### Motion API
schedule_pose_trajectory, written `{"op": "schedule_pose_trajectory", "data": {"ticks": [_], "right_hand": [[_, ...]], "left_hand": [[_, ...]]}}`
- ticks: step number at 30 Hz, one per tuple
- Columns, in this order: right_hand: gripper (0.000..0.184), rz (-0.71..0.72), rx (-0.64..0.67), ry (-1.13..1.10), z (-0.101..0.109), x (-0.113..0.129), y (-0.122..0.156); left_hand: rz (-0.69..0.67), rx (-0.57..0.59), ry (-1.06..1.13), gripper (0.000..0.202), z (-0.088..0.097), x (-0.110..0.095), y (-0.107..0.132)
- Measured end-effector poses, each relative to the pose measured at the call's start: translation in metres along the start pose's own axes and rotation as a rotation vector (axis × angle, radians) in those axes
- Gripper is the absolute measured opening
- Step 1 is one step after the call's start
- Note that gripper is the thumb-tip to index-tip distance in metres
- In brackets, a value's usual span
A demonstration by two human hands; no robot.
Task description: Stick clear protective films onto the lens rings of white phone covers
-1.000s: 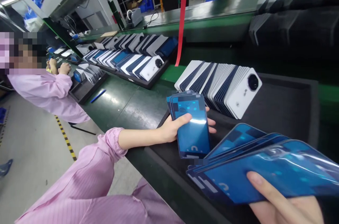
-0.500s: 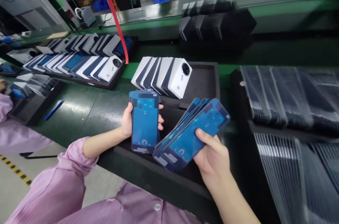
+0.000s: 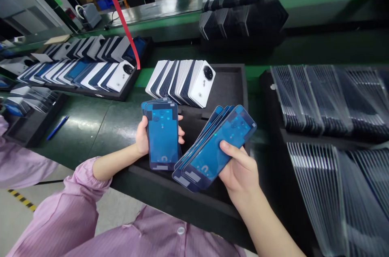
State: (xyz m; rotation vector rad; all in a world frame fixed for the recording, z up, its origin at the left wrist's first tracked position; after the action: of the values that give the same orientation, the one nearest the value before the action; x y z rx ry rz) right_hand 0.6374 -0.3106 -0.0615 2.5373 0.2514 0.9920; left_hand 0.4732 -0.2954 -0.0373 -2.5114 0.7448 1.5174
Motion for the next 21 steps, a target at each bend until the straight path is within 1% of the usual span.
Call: {"op": "schedule_pose_trajectory", "data": {"ticks": [5,11,15,21], "right_hand": [[0.043,0.015,0.036,0.036,-0.0020,0.0010,-0.0013],[0.044,0.029,0.006,0.014,-0.0002,0.0021,-0.0019],[0.038,0.022,0.010,0.031,-0.0014,0.0016,-0.0018],[0.037,0.003,-0.040,-0.012,0.0025,-0.0003,-0.0026]], "left_hand": [[0.005,-0.002,0.009,0.087,-0.0007,-0.0010,-0.0008],[0.010,-0.005,0.008,0.083,-0.0012,-0.0014,-0.0006],[0.014,-0.030,-0.025,0.083,0.0027,0.0002,-0.0014],[-0.002,-0.025,-0.004,0.082,0.0035,-0.0007,-0.0031]]}}
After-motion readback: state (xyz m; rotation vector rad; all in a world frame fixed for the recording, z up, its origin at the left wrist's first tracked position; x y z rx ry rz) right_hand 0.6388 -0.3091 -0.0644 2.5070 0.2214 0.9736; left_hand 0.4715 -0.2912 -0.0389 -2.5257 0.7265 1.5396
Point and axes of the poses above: each hand's wrist, its own y-axis away from the middle knuckle, its own z-axis out of the back of the hand, x = y × z, the point moved 10 cm from there along -y, towards the middle knuckle, and after that the axes turned 13 degrees about -y, right-handed, at the moved point
